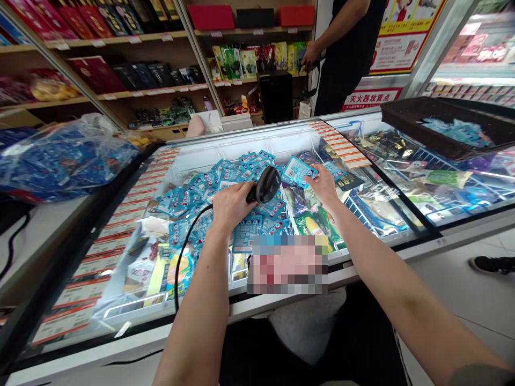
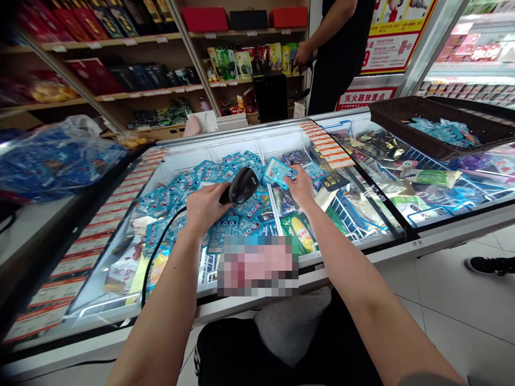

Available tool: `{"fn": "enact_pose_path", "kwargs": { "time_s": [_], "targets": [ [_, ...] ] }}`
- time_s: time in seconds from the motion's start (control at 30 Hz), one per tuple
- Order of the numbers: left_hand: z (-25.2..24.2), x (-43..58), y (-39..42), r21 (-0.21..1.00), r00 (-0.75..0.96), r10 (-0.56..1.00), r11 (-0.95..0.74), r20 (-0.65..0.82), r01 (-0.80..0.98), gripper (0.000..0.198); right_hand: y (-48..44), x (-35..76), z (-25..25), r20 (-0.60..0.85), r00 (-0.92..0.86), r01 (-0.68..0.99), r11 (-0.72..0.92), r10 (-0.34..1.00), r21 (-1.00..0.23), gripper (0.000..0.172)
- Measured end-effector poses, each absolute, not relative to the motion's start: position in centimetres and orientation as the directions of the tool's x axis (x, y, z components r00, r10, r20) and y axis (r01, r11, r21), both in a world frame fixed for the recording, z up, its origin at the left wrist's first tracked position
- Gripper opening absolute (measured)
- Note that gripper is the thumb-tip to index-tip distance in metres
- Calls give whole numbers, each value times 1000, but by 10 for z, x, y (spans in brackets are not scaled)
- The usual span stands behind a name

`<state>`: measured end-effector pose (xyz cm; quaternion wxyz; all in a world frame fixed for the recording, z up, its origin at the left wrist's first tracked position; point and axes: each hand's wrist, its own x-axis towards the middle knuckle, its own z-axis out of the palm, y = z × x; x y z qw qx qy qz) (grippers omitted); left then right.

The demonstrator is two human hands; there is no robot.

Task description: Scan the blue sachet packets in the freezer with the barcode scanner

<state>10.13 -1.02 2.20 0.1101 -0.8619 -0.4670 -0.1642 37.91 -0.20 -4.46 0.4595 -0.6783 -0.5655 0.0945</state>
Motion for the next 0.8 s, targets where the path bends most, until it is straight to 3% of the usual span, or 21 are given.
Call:
{"fn": "enact_pose_path", "kwargs": {
  "time_s": [0.3, 0.53, 0.8],
  "targets": [
    [22, 98, -11, -28, 519, 765, -552, 381, 834, 43, 10, 389, -60, 314, 411, 500, 77, 856, -863, 46],
    [22, 96, -11, -42, 542, 756, -568, 368, 822, 42, 9, 389, -60, 335, 376, 520, 102, 864, -848, 42],
    [23, 97, -11, -47, 564, 748, -587, 350, 808, 40, 4, 386, -50, 426, 315, 654, 131, 848, -745, 32]
  ]
}}
